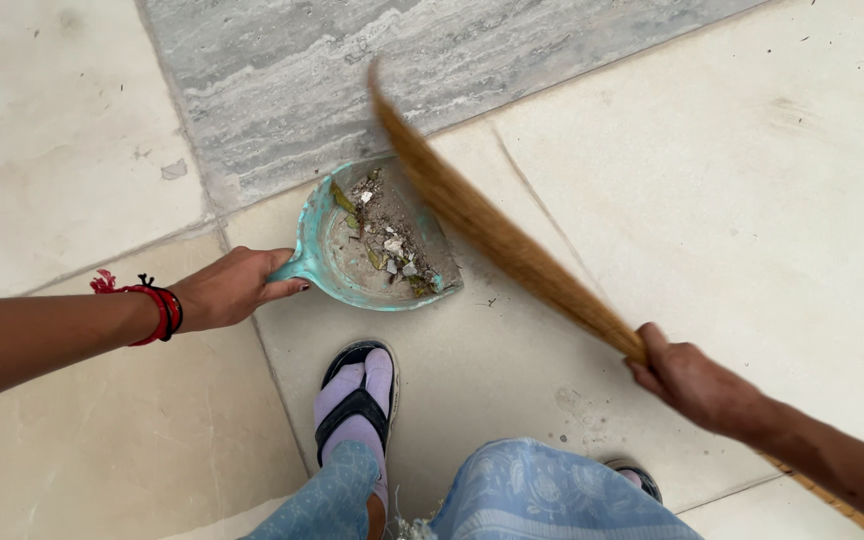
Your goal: The person sweeps debris from a tiled floor into a dustpan using a broom. They then carry the dustpan to a bucket and empty the collected trash into it.
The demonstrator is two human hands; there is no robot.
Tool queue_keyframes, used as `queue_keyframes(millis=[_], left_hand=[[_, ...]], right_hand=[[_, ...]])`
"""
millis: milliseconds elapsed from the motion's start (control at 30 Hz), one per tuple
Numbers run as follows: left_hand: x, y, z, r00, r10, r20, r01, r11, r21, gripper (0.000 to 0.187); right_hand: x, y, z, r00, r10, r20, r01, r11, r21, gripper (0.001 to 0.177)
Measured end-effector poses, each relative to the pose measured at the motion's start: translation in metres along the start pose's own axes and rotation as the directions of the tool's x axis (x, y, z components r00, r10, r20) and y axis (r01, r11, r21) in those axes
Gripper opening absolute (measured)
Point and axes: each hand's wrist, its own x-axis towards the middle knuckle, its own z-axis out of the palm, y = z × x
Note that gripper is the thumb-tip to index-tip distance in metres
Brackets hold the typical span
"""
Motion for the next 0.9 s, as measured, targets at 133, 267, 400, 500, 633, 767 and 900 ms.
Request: queue_keyframes(millis=[133, 267, 400, 500, 633, 767, 900], left_hand=[[-0.004, -0.010, -0.005, 0.997, 0.045, -0.061, -0.045, 0.999, -0.003, 0.041], [-0.001, -0.029, -0.014, 0.993, -0.075, -0.092, 0.071, 0.996, -0.051, 0.040], [-0.002, -0.053, -0.031, 0.947, 0.020, -0.320, -0.066, 0.989, -0.133, 0.038], [-0.009, -0.053, -0.047, 0.917, -0.244, -0.314, 0.190, 0.963, -0.193, 0.040], [-0.012, -0.045, -0.058, 0.891, -0.271, -0.364, 0.186, 0.950, -0.252, 0.043], [-0.007, -0.044, -0.057, 0.892, -0.196, -0.408, 0.125, 0.973, -0.194, 0.041], [-0.001, -0.042, -0.050, 0.904, -0.116, -0.411, 0.048, 0.984, -0.171, 0.040]], right_hand=[[-0.010, 0.045, -0.025, 0.993, 0.096, -0.075, -0.101, 0.993, -0.059, 0.030], [-0.029, 0.087, -0.042, 0.988, 0.107, -0.111, -0.139, 0.929, -0.342, 0.027], [-0.042, 0.110, -0.049, 0.994, 0.108, -0.013, -0.093, 0.776, -0.624, 0.028], [-0.037, 0.126, -0.047, 0.994, -0.081, 0.072, 0.108, 0.678, -0.727, 0.029], [-0.003, 0.114, -0.046, 0.955, -0.273, 0.117, 0.250, 0.527, -0.813, 0.023], [0.031, 0.068, -0.069, 0.936, -0.351, 0.000, 0.189, 0.504, -0.843, 0.029], [0.049, 0.031, -0.096, 0.952, -0.281, -0.124, 0.058, 0.561, -0.826, 0.024]])
